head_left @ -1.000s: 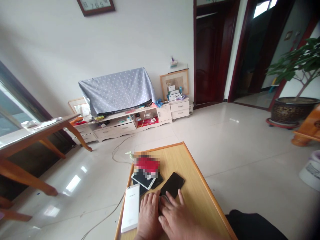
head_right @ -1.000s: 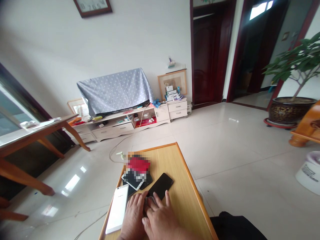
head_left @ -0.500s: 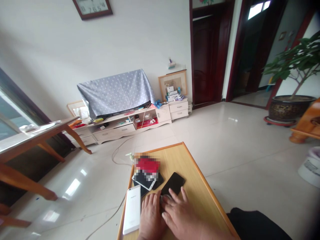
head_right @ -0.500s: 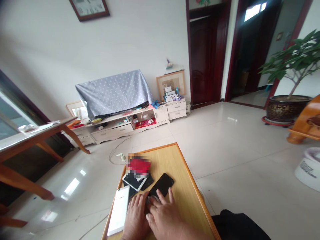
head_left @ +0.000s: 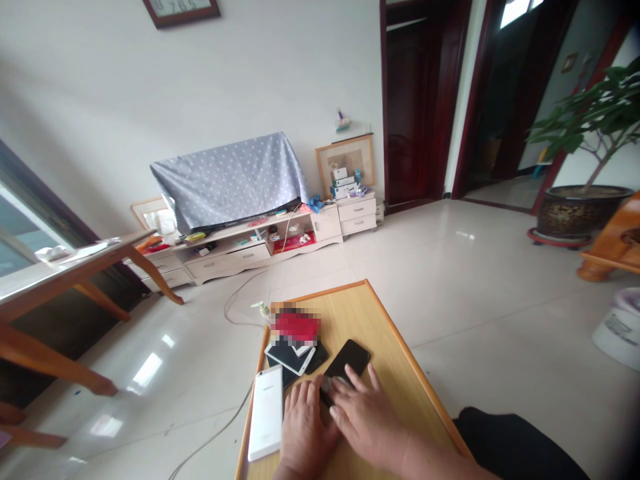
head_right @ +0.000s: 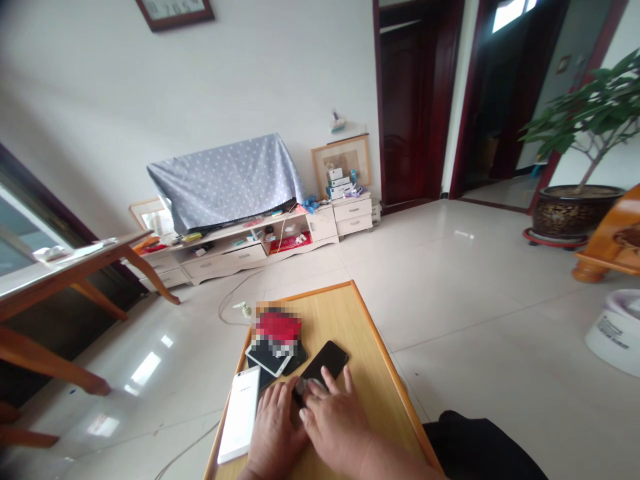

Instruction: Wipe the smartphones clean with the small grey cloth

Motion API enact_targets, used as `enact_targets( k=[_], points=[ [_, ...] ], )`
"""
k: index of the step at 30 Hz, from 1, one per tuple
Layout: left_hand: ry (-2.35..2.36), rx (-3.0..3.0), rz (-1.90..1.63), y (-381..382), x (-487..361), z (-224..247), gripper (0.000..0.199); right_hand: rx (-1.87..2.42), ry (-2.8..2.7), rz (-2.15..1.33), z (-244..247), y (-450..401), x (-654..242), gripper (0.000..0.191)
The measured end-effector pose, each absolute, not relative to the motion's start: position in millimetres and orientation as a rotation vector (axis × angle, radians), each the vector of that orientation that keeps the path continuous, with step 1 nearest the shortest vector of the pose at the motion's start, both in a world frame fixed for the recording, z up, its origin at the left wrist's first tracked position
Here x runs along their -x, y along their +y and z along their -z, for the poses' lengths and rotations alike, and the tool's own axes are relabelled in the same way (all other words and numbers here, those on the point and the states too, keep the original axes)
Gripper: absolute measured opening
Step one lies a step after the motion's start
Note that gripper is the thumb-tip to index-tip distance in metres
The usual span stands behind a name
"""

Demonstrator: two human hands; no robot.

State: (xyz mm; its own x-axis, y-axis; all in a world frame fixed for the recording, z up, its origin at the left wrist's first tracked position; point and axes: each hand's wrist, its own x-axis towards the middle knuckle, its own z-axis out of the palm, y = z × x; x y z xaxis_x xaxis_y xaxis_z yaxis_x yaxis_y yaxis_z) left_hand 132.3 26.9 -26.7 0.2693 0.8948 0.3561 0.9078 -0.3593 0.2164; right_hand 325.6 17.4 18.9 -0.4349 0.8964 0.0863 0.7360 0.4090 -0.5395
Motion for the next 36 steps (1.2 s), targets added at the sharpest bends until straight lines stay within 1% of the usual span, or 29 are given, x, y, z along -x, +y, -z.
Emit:
enact_targets(
  k=[3, 5, 10, 12, 18, 20, 24, 26, 32, 34, 36],
  points=[
    [-1.791, 2.446, 0.689, 27, -136, 24, 0.061, 1.619, -2.228, -0.542, -21, 37, -338, 0.048],
    [-1.794, 2.437, 0.7, 27, -136, 25, 0.061, 1.668, -2.223, -0.515, -22, 39, -339, 0.05],
    [-1.764, 2.481, 0.659, 28, -131, 30, 0.059, 1.387, -2.349, -0.665, -21, 11, -323, 0.051],
    [-1.747, 2.49, 0.648, 28, -130, 30, 0.059, 1.344, -2.355, -0.696, -23, 9, -322, 0.05],
    [-1.766, 2.434, 0.712, 28, -136, 26, 0.06, 1.719, -2.217, -0.553, -23, 43, -344, 0.052],
    [-1.772, 2.438, 0.714, 28, -135, 27, 0.061, 1.695, -2.22, -0.541, -21, 38, -342, 0.053],
    [-1.765, 2.489, 0.652, 29, -130, 31, 0.06, 1.41, -2.328, -0.672, -17, 10, -324, 0.052],
    [-1.767, 2.503, 0.629, 29, -130, 31, 0.061, 1.358, -2.345, -0.7, -18, 8, -323, 0.051],
    [-1.779, 2.431, 0.708, 28, -136, 26, 0.061, 1.732, -2.222, -0.538, -22, 43, -347, 0.054],
    [-1.775, 2.432, 0.721, 28, -135, 26, 0.06, 1.722, -2.23, -0.519, -21, 39, -345, 0.055],
    [-1.774, 2.453, 0.712, 28, -133, 27, 0.059, 1.589, -2.283, -0.568, -20, 25, -336, 0.054]
  ],
)
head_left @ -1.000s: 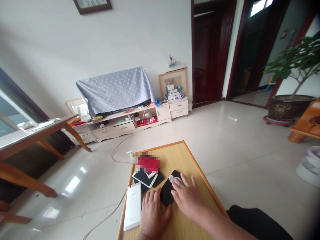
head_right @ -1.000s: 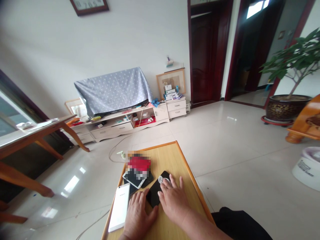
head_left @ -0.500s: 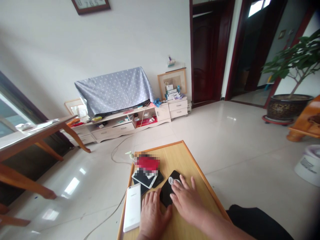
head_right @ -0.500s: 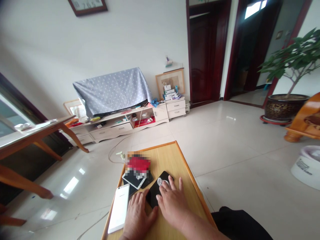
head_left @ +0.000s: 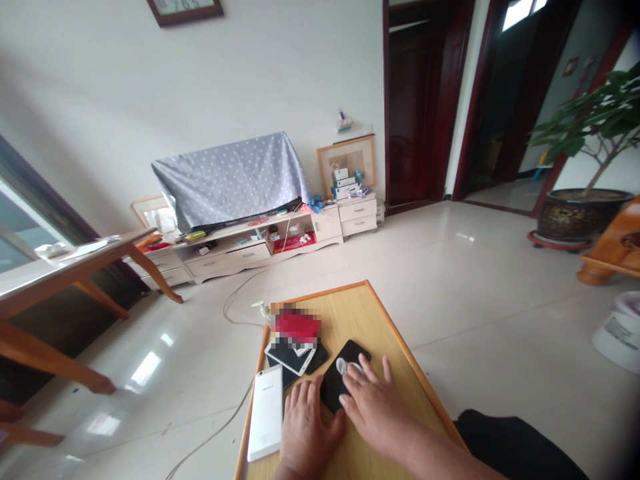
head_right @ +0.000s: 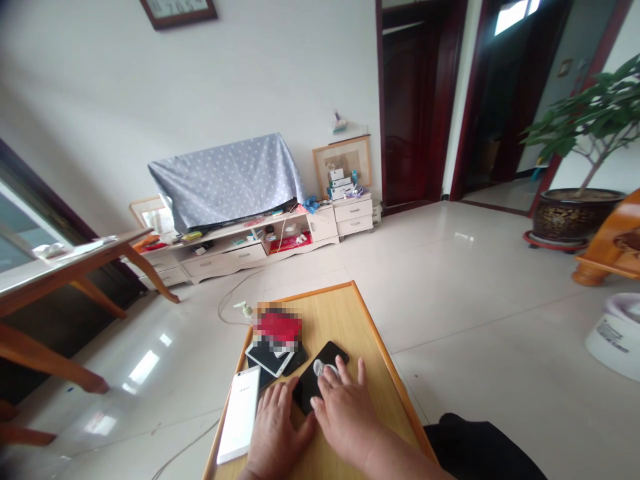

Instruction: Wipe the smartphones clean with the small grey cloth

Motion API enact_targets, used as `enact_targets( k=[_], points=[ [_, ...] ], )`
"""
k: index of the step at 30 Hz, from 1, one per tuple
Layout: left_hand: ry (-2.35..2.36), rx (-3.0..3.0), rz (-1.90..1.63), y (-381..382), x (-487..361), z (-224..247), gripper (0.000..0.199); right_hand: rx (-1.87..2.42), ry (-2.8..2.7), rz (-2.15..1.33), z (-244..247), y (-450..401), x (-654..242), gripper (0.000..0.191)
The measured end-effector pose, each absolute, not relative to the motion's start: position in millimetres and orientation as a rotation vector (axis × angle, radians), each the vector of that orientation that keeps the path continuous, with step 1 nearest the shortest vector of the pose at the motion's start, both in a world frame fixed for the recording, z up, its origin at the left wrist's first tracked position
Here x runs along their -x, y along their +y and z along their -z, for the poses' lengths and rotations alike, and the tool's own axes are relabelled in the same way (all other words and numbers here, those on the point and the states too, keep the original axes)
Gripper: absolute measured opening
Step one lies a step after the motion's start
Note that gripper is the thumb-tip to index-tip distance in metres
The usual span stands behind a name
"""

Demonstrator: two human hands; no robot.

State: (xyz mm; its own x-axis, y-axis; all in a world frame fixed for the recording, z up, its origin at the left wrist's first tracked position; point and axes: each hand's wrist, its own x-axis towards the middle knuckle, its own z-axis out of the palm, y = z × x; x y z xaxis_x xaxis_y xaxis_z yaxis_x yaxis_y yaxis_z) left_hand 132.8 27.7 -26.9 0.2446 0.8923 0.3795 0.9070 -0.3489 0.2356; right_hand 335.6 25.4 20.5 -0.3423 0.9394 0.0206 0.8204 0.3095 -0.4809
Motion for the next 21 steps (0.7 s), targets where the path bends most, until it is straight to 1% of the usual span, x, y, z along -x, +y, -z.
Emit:
enact_targets(
  k=[2, 4, 7, 9, 11, 17, 19, 21],
  points=[
    [-1.764, 2.483, 0.685, 28, -131, 28, 0.06, 1.439, -2.332, -0.645, -20, 11, -326, 0.052],
    [-1.751, 2.493, 0.674, 28, -130, 29, 0.061, 1.38, -2.35, -0.689, -22, 6, -322, 0.051],
    [-1.766, 2.46, 0.703, 27, -132, 27, 0.057, 1.532, -2.313, -0.646, -25, 20, -331, 0.052],
    [-1.784, 2.443, 0.717, 26, -133, 25, 0.059, 1.681, -2.27, -0.582, -27, 33, -339, 0.054],
    [-1.8, 2.44, 0.718, 25, -133, 25, 0.06, 1.743, -2.254, -0.539, -28, 37, -341, 0.056],
    [-1.805, 2.499, 0.671, 26, -128, 28, 0.062, 1.418, -2.38, -0.714, -25, 8, -323, 0.053],
    [-1.811, 2.499, 0.67, 27, -129, 28, 0.061, 1.422, -2.38, -0.723, -25, 12, -326, 0.053],
    [-1.806, 2.481, 0.695, 27, -131, 27, 0.06, 1.555, -2.345, -0.675, -25, 25, -335, 0.054]
  ],
)
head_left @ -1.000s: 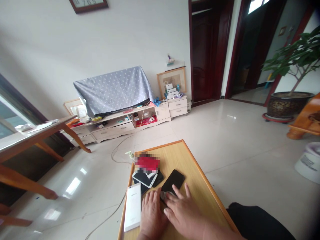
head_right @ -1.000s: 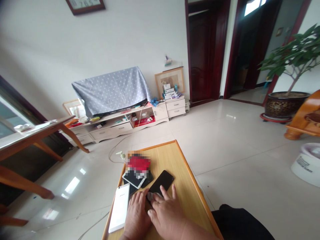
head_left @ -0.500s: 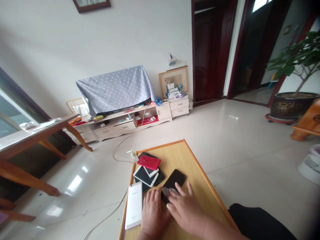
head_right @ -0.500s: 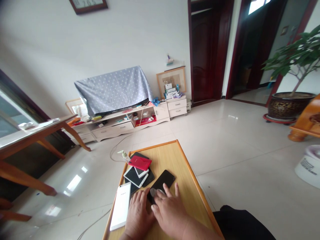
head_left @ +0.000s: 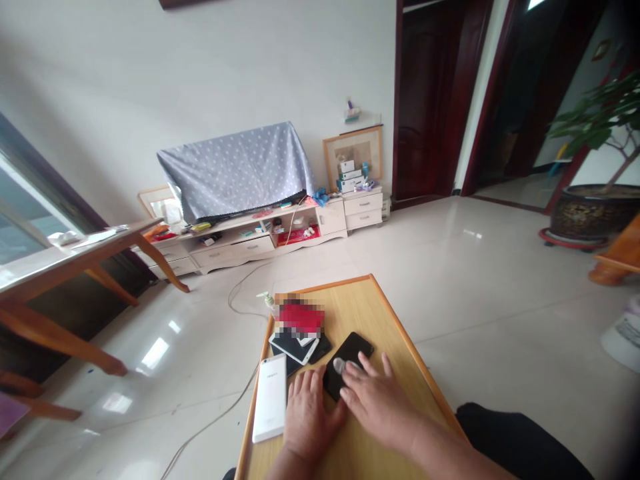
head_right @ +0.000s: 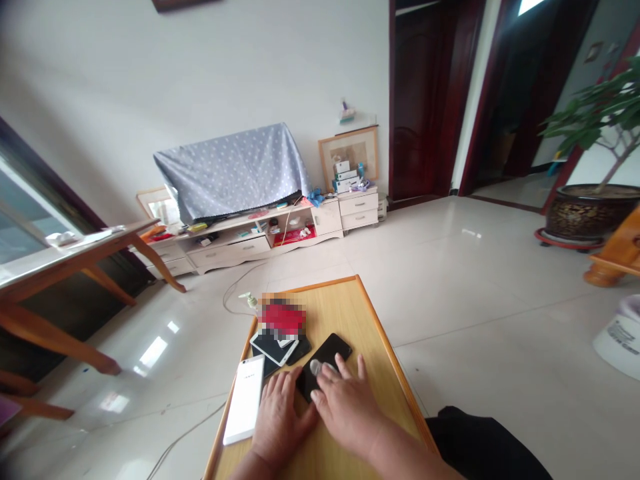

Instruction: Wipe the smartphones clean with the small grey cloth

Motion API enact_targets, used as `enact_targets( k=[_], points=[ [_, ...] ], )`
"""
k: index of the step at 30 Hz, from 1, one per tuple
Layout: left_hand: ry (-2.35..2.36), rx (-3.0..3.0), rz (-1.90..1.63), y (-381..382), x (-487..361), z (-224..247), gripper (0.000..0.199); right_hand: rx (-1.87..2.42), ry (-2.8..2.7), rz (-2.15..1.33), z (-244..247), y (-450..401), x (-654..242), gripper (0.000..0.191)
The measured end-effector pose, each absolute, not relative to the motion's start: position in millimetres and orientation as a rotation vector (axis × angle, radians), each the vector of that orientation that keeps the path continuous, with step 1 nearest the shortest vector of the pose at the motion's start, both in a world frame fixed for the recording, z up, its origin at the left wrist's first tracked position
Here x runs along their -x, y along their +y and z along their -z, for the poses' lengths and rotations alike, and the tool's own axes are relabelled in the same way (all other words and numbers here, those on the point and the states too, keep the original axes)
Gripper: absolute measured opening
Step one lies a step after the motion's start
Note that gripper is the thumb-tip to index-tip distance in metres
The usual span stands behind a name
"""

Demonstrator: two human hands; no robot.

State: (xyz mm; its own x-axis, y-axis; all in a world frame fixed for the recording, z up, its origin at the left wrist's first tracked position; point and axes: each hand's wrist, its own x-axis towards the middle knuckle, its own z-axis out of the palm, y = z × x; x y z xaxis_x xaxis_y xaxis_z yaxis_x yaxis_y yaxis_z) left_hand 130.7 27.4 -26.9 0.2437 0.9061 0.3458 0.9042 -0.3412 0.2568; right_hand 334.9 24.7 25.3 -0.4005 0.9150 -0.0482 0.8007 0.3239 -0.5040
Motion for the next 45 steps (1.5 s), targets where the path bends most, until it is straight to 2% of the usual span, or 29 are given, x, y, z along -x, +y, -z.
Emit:
enact_targets(
  k=[4, 11, 18, 25, 29, 32, 38, 45],
  points=[
    [1.802, -2.488, -0.728, 28, -133, 26, 0.059, 1.811, -2.272, -0.541, -24, 40, -346, 0.059],
    [1.778, -2.444, -0.638, 29, -132, 25, 0.063, 1.46, -2.419, -0.644, -24, 9, -327, 0.056],
    [1.813, -2.475, -0.685, 30, -135, 23, 0.056, 1.865, -2.278, -0.51, -23, 43, -356, 0.059],
    [1.795, -2.489, -0.652, 31, -132, 25, 0.061, 1.452, -2.425, -0.611, -21, 10, -327, 0.054],
    [1.812, -2.48, -0.706, 30, -134, 26, 0.061, 1.721, -2.297, -0.582, -23, 36, -341, 0.053],
    [1.81, -2.461, -0.752, 29, -132, 27, 0.066, 1.805, -2.257, -0.556, -23, 42, -342, 0.055],
    [1.746, -2.396, -0.76, 28, -127, 31, 0.077, 1.375, -2.433, -0.666, -22, 11, -310, 0.051],
    [1.765, -2.355, -0.833, 27, -127, 32, 0.084, 1.662, -2.318, -0.582, -19, 32, -313, 0.05]
  ],
)
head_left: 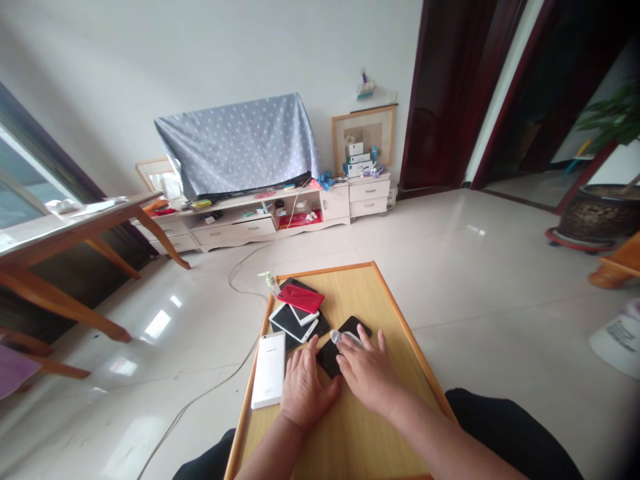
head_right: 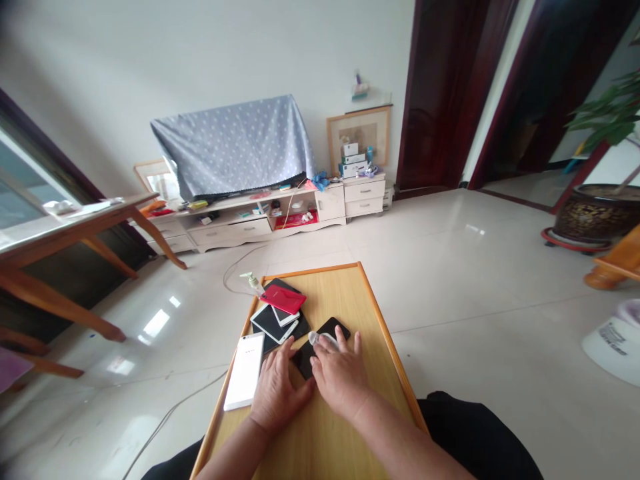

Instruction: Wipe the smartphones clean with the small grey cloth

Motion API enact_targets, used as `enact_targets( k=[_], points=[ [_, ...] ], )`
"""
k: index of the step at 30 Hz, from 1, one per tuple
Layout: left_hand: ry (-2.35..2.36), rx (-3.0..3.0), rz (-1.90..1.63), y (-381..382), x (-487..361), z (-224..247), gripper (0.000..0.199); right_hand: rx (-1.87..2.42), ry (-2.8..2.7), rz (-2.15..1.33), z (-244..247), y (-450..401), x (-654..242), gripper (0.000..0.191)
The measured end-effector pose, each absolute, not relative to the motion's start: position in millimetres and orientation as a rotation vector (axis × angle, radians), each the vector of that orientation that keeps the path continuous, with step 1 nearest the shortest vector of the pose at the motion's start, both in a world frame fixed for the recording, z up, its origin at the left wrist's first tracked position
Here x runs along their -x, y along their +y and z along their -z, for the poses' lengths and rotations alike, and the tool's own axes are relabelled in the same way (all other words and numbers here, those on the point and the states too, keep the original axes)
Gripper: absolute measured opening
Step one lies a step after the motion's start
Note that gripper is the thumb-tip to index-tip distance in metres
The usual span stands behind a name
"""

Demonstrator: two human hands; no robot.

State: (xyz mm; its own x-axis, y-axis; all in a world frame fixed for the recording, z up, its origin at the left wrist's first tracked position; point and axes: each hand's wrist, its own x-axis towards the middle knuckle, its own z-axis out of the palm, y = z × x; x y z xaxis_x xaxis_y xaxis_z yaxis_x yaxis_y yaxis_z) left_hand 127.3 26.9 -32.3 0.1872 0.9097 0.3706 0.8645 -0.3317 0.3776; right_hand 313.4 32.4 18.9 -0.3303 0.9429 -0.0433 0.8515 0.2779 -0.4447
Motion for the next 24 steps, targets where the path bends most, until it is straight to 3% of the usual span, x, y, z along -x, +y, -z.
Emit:
enact_targets(
  k=[6, 14, 20, 24],
  points=[
    [1.69, -2.392, -0.824, 26, -124, 33, 0.082, 1.386, -2.442, -0.694, -13, 22, -300, 0.05],
    [1.711, -2.401, -0.738, 24, -129, 26, 0.088, 1.917, -2.221, -0.485, -7, 61, -332, 0.056],
    [1.682, -2.406, -0.752, 24, -127, 27, 0.081, 1.497, -2.411, -0.617, -8, 31, -310, 0.053],
    [1.693, -2.412, -0.751, 25, -128, 27, 0.083, 1.656, -2.325, -0.549, -8, 45, -318, 0.052]
  ],
)
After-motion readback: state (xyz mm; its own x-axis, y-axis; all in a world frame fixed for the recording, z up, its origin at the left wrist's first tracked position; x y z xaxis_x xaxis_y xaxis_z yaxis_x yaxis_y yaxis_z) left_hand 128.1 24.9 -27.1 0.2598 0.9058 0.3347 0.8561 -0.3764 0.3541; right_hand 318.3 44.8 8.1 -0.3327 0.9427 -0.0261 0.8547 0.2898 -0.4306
